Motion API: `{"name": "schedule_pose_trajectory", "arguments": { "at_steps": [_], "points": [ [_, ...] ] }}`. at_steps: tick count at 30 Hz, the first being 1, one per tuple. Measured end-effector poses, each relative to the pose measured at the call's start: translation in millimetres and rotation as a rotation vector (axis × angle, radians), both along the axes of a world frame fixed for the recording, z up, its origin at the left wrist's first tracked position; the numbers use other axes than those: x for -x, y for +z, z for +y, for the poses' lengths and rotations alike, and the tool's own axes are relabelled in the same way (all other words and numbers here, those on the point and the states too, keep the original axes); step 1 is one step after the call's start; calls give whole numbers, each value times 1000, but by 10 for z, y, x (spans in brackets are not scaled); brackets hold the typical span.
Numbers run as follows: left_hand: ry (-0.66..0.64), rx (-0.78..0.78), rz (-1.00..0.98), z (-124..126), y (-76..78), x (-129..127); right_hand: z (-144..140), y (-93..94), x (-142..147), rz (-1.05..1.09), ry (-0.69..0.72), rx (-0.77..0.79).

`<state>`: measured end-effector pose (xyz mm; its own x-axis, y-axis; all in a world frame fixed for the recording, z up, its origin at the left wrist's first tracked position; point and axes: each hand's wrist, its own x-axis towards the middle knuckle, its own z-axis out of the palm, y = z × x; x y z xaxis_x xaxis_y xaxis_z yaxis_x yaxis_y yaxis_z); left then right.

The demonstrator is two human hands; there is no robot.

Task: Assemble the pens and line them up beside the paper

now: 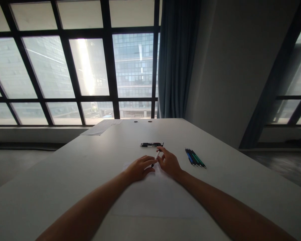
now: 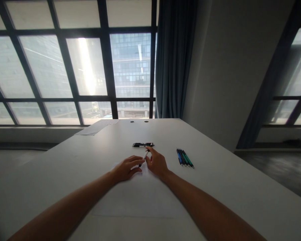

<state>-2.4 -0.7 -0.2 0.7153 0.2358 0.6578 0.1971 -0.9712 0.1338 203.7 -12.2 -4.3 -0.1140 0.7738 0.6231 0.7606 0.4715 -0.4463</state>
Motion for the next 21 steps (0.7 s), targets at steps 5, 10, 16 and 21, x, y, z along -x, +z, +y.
{"name": "schedule_pose_trajectory", "arguments": {
  "at_steps": [5, 10, 16, 21],
  "points": [
    [20, -85, 27, 39, -10, 10, -30, 27, 3, -48, 51, -21],
    [31, -126, 91, 39, -8, 7, -35, 36, 4, -45, 22, 4],
    [45, -182, 84, 51, -21, 12, -26, 25, 4, -37, 37, 7],
    [24, -207, 85, 58, -32, 15, -21, 21, -6, -38, 9, 25]
  ]
}}
